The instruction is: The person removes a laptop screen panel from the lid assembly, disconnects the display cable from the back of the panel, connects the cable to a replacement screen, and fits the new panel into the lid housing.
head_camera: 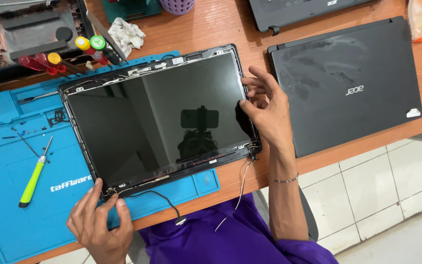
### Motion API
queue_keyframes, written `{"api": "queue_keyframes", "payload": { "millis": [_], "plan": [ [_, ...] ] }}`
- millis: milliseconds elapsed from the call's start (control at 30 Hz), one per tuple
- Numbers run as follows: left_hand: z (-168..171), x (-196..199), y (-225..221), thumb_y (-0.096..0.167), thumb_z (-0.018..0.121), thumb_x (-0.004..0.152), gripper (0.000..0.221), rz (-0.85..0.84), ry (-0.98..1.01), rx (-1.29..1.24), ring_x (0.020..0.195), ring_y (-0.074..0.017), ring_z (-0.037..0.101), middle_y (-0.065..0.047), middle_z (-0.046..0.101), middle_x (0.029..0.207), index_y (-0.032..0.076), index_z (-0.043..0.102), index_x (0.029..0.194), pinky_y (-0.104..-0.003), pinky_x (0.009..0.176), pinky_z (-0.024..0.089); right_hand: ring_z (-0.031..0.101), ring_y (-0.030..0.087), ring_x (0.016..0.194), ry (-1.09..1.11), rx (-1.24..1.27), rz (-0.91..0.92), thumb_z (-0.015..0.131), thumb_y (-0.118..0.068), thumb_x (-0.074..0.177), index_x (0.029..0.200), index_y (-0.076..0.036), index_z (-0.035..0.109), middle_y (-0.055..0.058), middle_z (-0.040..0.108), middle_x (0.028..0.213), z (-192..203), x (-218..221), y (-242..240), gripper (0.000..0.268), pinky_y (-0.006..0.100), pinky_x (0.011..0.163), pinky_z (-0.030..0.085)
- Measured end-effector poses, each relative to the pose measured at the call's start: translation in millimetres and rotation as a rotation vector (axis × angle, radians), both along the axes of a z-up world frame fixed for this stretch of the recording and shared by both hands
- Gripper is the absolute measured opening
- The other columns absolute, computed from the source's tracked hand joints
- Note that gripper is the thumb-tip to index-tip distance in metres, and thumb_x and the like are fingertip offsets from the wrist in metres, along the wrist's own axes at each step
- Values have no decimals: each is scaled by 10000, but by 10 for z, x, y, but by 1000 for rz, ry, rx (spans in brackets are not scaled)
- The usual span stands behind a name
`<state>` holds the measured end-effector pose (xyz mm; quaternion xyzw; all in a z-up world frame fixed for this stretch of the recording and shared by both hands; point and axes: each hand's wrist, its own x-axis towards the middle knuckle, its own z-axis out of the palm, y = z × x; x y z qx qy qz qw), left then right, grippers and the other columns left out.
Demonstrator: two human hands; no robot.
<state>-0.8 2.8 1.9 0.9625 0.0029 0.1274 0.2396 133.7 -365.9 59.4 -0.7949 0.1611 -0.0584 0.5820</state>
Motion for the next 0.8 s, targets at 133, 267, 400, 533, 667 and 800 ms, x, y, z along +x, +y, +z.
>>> {"api": "queue_keyframes", "payload": {
  "millis": [133, 267, 400, 533, 667, 800],
  "plan": [
    [-14, -23, 1, 147, 702, 938, 61, 8, 10, -13, 1379, -229, 549, -58, 670, 1433, 108, 730, 976, -415, 1209, 345, 543, 63, 904, -53, -25, 11, 697, 111, 761, 1418, -28, 566, 58, 688, 1229, 1, -18, 27, 684, 197, 752, 487],
    [-30, -19, 12, 136, 704, 925, 58, 5, 14, 7, 1379, -232, 546, -62, 670, 1428, 109, 730, 969, -424, 1208, 343, 536, 60, 851, -61, -92, 5, 684, 104, 780, 1413, -24, 562, 62, 709, 1221, 61, -44, 81, 657, 196, 710, 495],
    [-34, -9, 5, 122, 703, 918, 60, -1, -2, 0, 1374, -240, 547, -68, 665, 1428, 105, 724, 972, -425, 1201, 348, 561, 64, 789, -12, -163, -25, 633, 94, 785, 1393, -36, 574, 59, 737, 1188, 118, -60, 115, 624, 217, 634, 491],
    [-14, 5, -12, 115, 699, 926, 58, -2, -14, 2, 1376, -249, 550, -71, 663, 1432, 99, 719, 978, -426, 1201, 358, 623, 88, 905, -63, -266, 52, 603, 55, 894, 1405, -47, 588, 82, 725, 1160, 140, 55, 7, 521, 237, 743, 549],
    [14, -2, -24, 114, 698, 927, 52, 3, -12, -3, 1367, -254, 554, -72, 660, 1438, 96, 714, 974, -425, 1191, 362, 607, 149, 933, -120, -423, 183, 635, 4, 919, 1380, -56, 622, 105, 667, 1146, 185, 324, -92, 466, 289, 817, 546],
    [21, 3, -38, 112, 695, 923, 58, 6, -13, -6, 1361, -261, 554, -72, 661, 1434, 90, 717, 972, -426, 1190, 359, 580, 171, 839, -44, -394, 209, 623, -44, 939, 1319, -111, 692, 98, 597, 1006, 130, 574, -89, 391, 307, 786, 509]
  ]
}}
